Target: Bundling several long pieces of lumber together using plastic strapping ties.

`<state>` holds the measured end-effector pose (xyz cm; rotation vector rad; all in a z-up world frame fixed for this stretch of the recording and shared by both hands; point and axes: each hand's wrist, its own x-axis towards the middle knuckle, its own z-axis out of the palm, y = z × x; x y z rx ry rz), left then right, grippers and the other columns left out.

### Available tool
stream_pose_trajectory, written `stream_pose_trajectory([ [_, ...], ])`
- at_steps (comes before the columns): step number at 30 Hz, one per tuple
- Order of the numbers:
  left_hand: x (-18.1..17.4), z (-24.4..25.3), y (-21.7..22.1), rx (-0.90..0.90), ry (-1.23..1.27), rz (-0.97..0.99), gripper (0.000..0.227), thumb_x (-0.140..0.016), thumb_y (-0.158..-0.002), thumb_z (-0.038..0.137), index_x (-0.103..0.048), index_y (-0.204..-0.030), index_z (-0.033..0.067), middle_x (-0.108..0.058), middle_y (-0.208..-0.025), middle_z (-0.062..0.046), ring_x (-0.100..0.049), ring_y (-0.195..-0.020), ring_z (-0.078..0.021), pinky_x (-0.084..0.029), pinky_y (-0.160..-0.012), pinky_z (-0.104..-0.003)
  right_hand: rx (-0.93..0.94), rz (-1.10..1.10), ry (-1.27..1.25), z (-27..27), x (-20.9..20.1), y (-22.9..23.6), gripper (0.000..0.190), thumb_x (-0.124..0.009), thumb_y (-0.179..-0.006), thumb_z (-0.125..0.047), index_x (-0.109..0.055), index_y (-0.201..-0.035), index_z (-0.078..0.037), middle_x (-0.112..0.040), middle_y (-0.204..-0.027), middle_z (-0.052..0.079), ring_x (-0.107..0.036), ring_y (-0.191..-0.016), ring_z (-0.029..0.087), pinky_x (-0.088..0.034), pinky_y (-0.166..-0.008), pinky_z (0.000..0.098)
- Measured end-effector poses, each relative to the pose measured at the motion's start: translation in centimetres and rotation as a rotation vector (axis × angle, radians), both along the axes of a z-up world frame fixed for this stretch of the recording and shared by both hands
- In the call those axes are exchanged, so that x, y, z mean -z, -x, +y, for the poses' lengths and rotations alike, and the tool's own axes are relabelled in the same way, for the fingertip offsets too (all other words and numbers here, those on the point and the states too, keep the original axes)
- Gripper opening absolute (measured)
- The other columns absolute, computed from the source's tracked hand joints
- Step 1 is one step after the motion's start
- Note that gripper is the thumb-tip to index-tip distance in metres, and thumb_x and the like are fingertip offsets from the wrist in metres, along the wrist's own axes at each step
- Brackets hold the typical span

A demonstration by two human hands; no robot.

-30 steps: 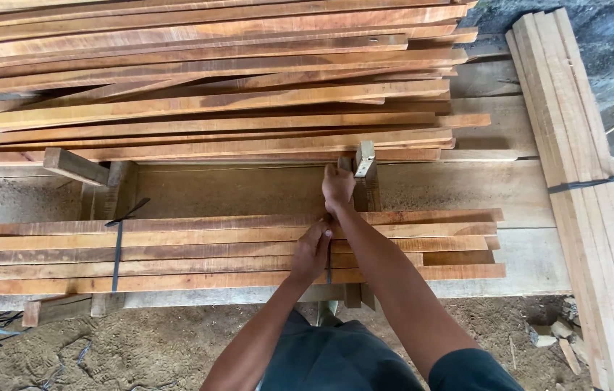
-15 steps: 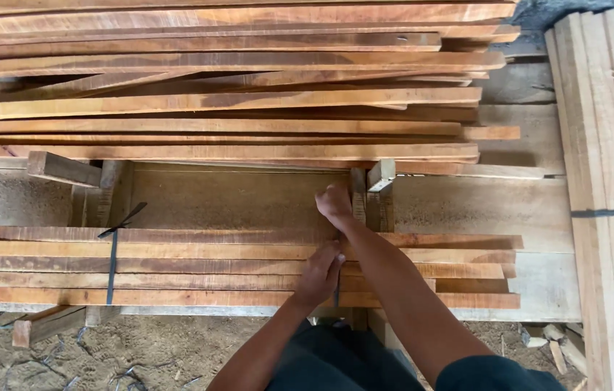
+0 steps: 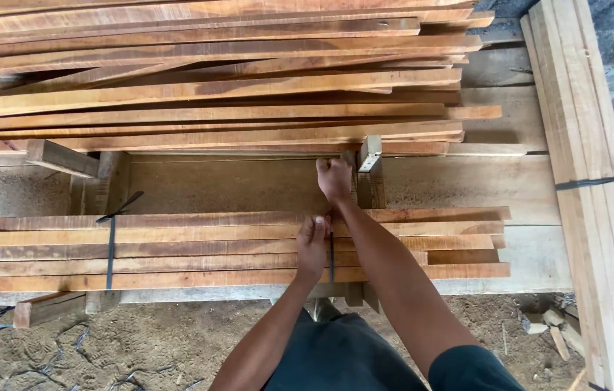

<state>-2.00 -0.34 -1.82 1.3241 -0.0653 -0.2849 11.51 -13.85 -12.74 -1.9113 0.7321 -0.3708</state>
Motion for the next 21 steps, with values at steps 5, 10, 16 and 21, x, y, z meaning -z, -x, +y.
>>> stream_pose_trajectory([
  [5, 0.0, 1.1, -0.3, 0.079, -0.118, -0.143, 0.038, -0.039, -0.115, 0.023, -0.052, -0.083, 0.0076, -0.048, -0.073, -0.002, -0.059, -0.085, -0.0175, -0.042, -0.111, -0.058, -0.042, -0.034, 0.023, 0.0, -1.1, 0.6, 0.047, -0.061, -0.089, -0.02, -0.039, -0.048, -0.014, -0.034, -0.04, 0.002, -0.032, -0.04, 0.007, -0.029, -0.037, 0.0343],
  [10, -0.8, 1.0, -1.0, 0.124, -0.213, -0.187, 0.04, -0.04, -0.114, 0.028, -0.056, -0.084, 0.0078, -0.051, -0.074, -0.002, -0.059, -0.081, -0.0154, -0.049, -0.099, -0.053, -0.143, 0.049, 0.058, 0.9, -2.6, 0.5, 0.043, -0.06, -0.088, -0.019, -0.041, -0.05, -0.012, -0.031, -0.044, 0.003, -0.03, -0.043, 0.011, -0.029, -0.038, 0.0341],
  [16, -3.0, 0.8, -2.3, 0.157, -0.271, -0.21, 0.033, -0.043, -0.112, 0.022, -0.059, -0.086, 0.0096, -0.047, -0.068, 0.0, -0.056, -0.067, -0.0159, -0.053, -0.091, -0.049, -0.246, 0.337, -0.029, 0.9, 1.8, -0.6, 0.037, -0.059, -0.084, -0.021, -0.04, -0.055, -0.01, -0.032, -0.049, 0.003, -0.033, -0.042, 0.014, -0.033, -0.039, 0.0398],
  [21, -1.2, 0.7, -2.6, 0.178, -0.242, -0.243, 0.03, -0.044, -0.111, 0.018, -0.057, -0.086, 0.0085, -0.047, -0.068, -0.002, -0.056, -0.068, -0.0198, -0.052, -0.098, -0.053, -0.298, 0.516, -0.073, 0.5, 5.4, -1.0, 0.024, -0.062, -0.084, -0.022, -0.064, -0.08, 0.001, -0.064, -0.069, 0.017, -0.069, -0.062, 0.03, -0.047, -0.046, 0.0441],
])
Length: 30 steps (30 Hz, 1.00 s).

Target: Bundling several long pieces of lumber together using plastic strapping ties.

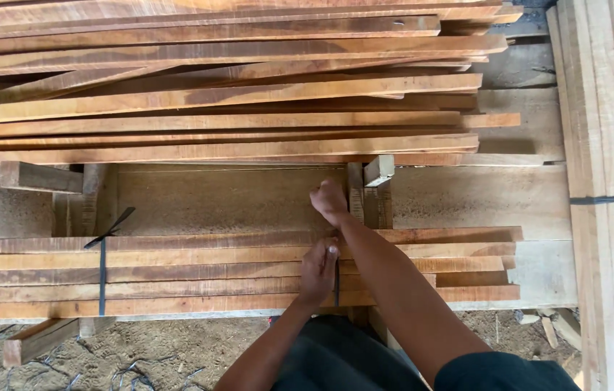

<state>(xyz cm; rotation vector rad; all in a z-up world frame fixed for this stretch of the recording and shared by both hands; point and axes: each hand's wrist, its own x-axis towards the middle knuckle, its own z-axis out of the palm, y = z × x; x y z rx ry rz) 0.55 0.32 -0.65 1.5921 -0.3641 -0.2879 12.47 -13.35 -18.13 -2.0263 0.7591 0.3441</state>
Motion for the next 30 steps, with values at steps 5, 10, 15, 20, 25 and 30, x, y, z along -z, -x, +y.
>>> stream_pose_trajectory([
  [5, -0.6, -0.5, -0.2, -0.011, 0.012, 0.023, 0.034, -0.042, -0.113, 0.021, -0.055, -0.083, 0.0105, -0.046, -0.068, 0.001, -0.05, -0.066, -0.0148, -0.051, -0.081, -0.04, 0.013, -0.073, 0.017, 0.2, -2.3, -0.1, 0.026, -0.061, -0.083, -0.019, -0.064, -0.082, 0.006, -0.063, -0.071, 0.02, -0.069, -0.065, 0.03, -0.048, -0.048, 0.0413],
  [10, -1.9, -1.2, 1.1, -0.155, 0.113, 0.16, 0.034, -0.043, -0.114, 0.022, -0.052, -0.084, 0.0111, -0.049, -0.072, 0.001, -0.05, -0.08, -0.0075, -0.049, -0.087, -0.036, 0.101, -0.203, 0.053, 0.0, -4.7, 0.0, 0.038, -0.062, -0.088, -0.028, -0.057, -0.064, 0.002, -0.055, -0.058, 0.016, -0.061, -0.052, 0.028, -0.042, -0.042, 0.0452],
  [15, 0.5, -0.8, 1.6, -0.131, 0.091, 0.116, 0.035, -0.039, -0.116, 0.023, -0.047, -0.083, 0.0129, -0.043, -0.075, 0.003, -0.048, -0.076, -0.0111, -0.045, -0.087, -0.034, 0.201, -0.362, 0.067, -0.1, -8.3, 0.6, 0.039, -0.059, -0.086, -0.024, -0.05, -0.055, -0.002, -0.042, -0.048, 0.011, -0.044, -0.047, 0.015, -0.036, -0.039, 0.0384],
  [20, 0.1, -0.2, 1.3, -0.05, 0.001, -0.055, 0.032, -0.043, -0.113, 0.022, -0.052, -0.084, 0.0107, -0.047, -0.07, 0.0, -0.056, -0.071, -0.0159, -0.052, -0.09, -0.041, 0.171, -0.375, 0.065, 0.6, -7.9, 0.9, 0.04, -0.06, -0.086, -0.022, -0.047, -0.052, -0.004, -0.038, -0.045, 0.007, -0.04, -0.046, 0.011, -0.035, -0.037, 0.0371],
  [25, -0.5, -0.1, 0.5, 0.065, -0.149, -0.14, 0.028, -0.042, -0.112, 0.021, -0.051, -0.086, 0.0131, -0.044, -0.067, -0.001, -0.057, -0.064, -0.0211, -0.053, -0.081, -0.04, 0.051, -0.35, 0.047, 0.9, -5.7, 0.3, 0.044, -0.069, -0.085, -0.024, -0.047, -0.05, -0.007, -0.044, -0.042, 0.005, -0.041, -0.042, 0.008, -0.034, -0.034, 0.0324],
  [30, -3.5, -0.8, -0.5, 0.062, -0.126, -0.087, 0.027, -0.04, -0.112, 0.018, -0.052, -0.088, 0.0128, -0.044, -0.07, -0.002, -0.049, -0.06, -0.0201, -0.05, -0.071, -0.036, 0.045, -0.192, 0.043, 0.5, 1.3, -1.4, 0.025, -0.055, -0.081, -0.014, -0.049, -0.06, -0.002, -0.045, -0.046, 0.011, -0.054, -0.038, 0.023, -0.038, -0.031, 0.0379],
])
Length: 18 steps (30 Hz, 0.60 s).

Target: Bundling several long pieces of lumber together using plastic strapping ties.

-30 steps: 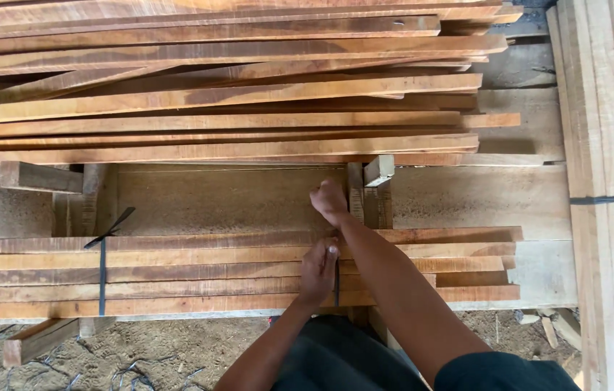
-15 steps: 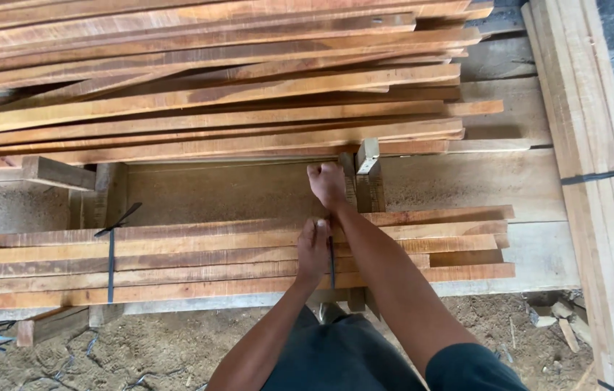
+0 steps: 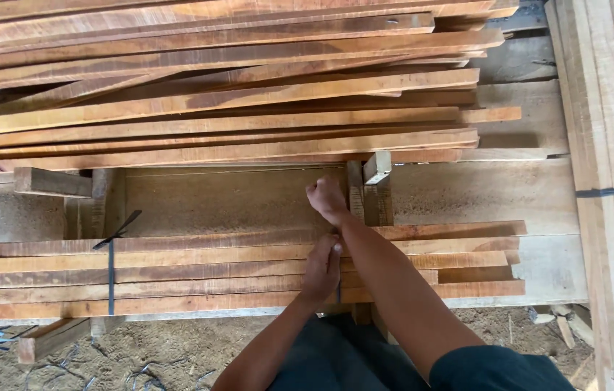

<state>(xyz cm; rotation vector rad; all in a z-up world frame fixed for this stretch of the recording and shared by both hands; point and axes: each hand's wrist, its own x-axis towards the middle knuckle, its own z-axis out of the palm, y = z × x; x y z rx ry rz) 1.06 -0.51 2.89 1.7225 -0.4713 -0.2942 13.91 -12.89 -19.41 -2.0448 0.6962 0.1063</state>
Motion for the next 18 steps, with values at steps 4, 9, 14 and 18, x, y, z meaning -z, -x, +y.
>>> stream_pose_trajectory([
  [4, 2.0, 0.0, 0.2, -0.011, -0.028, -0.036, 0.028, -0.041, -0.113, 0.02, -0.053, -0.089, 0.0118, -0.047, -0.071, -0.004, -0.054, -0.062, -0.0222, -0.051, -0.07, -0.037, 0.0, 0.07, 0.001, 0.5, -3.8, 0.7, 0.025, -0.06, -0.084, -0.02, -0.059, -0.075, 0.003, -0.059, -0.062, 0.017, -0.067, -0.055, 0.032, -0.045, -0.04, 0.0441],
  [9, 2.5, 0.6, 0.1, -0.039, 0.049, 0.107, 0.035, -0.04, -0.113, 0.032, -0.053, -0.088, 0.0116, -0.045, -0.073, 0.002, -0.048, -0.069, -0.0127, -0.044, -0.067, -0.034, -0.036, -0.051, 0.125, 0.0, -4.9, 0.7, 0.04, -0.065, -0.086, -0.03, -0.061, -0.064, 0.002, -0.061, -0.059, 0.019, -0.07, -0.06, 0.038, -0.051, -0.046, 0.0486],
  [14, 3.5, 0.4, 1.0, -0.096, 0.125, 0.223, 0.035, -0.038, -0.115, 0.028, -0.05, -0.086, 0.0134, -0.047, -0.074, 0.0, -0.049, -0.07, -0.0125, -0.044, -0.07, -0.033, 0.073, -0.129, 0.151, -0.4, -7.5, 1.4, 0.042, -0.063, -0.085, -0.031, -0.058, -0.059, 0.001, -0.056, -0.056, 0.02, -0.065, -0.057, 0.038, -0.047, -0.05, 0.0522],
  [18, 3.7, 0.5, 1.1, -0.1, 0.141, 0.215, 0.036, -0.04, -0.115, 0.03, -0.049, -0.084, 0.0141, -0.048, -0.072, 0.001, -0.05, -0.068, -0.0106, -0.045, -0.068, -0.03, 0.132, -0.182, 0.167, -0.6, -8.1, 1.4, 0.042, -0.061, -0.084, -0.032, -0.061, -0.06, 0.003, -0.06, -0.059, 0.025, -0.067, -0.06, 0.045, -0.047, -0.052, 0.055],
])
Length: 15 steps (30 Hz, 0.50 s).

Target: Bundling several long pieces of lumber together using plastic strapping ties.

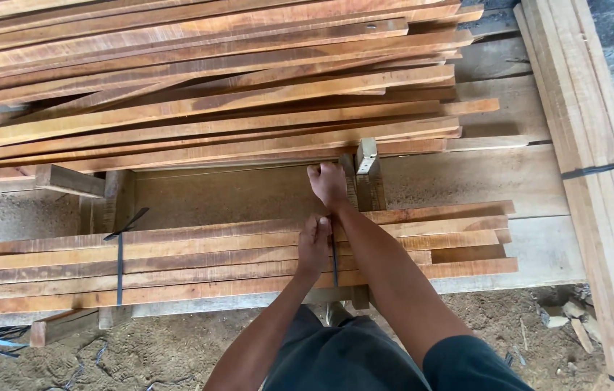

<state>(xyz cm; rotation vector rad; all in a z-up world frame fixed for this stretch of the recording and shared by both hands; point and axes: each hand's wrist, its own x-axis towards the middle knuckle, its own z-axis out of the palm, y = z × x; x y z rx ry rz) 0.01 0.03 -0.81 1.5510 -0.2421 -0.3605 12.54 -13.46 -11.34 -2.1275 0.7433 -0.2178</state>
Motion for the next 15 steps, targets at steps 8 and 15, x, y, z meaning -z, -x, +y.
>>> stream_pose_trajectory([
  [8, -0.4, 0.6, -0.2, 0.081, -0.15, -0.202, 0.032, -0.042, -0.112, 0.025, -0.057, -0.088, 0.0105, -0.052, -0.071, -0.002, -0.056, -0.066, -0.0191, -0.05, -0.071, -0.036, -0.106, 0.069, -0.042, 0.9, -0.1, 0.3, 0.038, -0.061, -0.082, -0.027, -0.057, -0.057, 0.001, -0.055, -0.052, 0.02, -0.06, -0.049, 0.026, -0.047, -0.044, 0.043],
  [15, -1.3, 0.1, -1.3, 0.119, -0.159, -0.218, 0.028, -0.039, -0.113, 0.022, -0.05, -0.089, 0.0127, -0.042, -0.072, -0.004, -0.05, -0.064, -0.0212, -0.048, -0.07, -0.036, -0.189, 0.215, -0.142, 0.7, 7.6, -0.3, 0.034, -0.068, -0.083, -0.024, -0.059, -0.066, 0.003, -0.059, -0.06, 0.025, -0.067, -0.057, 0.035, -0.042, -0.043, 0.0496],
])
